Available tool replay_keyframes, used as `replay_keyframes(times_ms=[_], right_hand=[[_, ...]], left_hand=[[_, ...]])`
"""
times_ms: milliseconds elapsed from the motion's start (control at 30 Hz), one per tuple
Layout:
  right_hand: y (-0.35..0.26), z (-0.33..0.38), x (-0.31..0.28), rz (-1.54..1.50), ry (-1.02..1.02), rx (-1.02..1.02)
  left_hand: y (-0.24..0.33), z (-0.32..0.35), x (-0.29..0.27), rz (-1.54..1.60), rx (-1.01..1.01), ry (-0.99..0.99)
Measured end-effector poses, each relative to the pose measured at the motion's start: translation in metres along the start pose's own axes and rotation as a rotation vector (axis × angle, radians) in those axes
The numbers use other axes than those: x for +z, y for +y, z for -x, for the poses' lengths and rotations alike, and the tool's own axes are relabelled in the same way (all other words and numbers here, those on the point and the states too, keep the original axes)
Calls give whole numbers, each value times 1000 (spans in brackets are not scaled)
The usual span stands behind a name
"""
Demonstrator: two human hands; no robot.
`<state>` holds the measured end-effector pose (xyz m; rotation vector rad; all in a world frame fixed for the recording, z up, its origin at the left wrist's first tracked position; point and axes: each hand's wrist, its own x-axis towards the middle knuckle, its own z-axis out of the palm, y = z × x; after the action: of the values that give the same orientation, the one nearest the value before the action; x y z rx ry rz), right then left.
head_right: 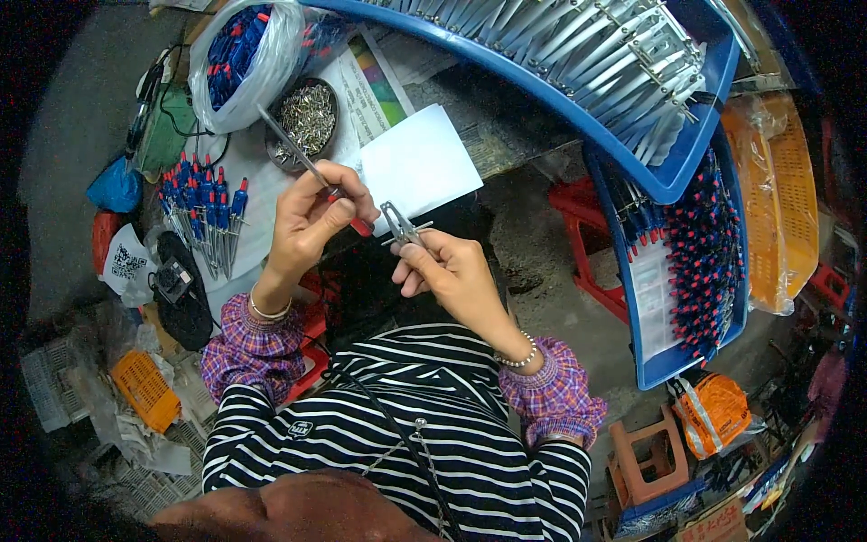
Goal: The recorder is manually assembling hardware components by attaching blue plastic sleeves to metal rods and then trimming them with scissors.
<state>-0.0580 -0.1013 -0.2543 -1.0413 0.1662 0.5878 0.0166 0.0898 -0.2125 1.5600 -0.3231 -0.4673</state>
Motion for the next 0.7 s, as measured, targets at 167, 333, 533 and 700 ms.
replay_keyframes(times_ms=[167,333,533,700], right_hand=[[-1,5,1,-99,-44,25],[2,6,2,-101,-51,14],[10,4,1,-94,-12,-9],[16,2,2,-94,-21,-13]], left_hand=[[8,1,2,-108,-156,-1],[-2,7,9,-288,-239,-5],[-9,11,17,-227,-194,51],[-16,12,17,-279,-117,85]])
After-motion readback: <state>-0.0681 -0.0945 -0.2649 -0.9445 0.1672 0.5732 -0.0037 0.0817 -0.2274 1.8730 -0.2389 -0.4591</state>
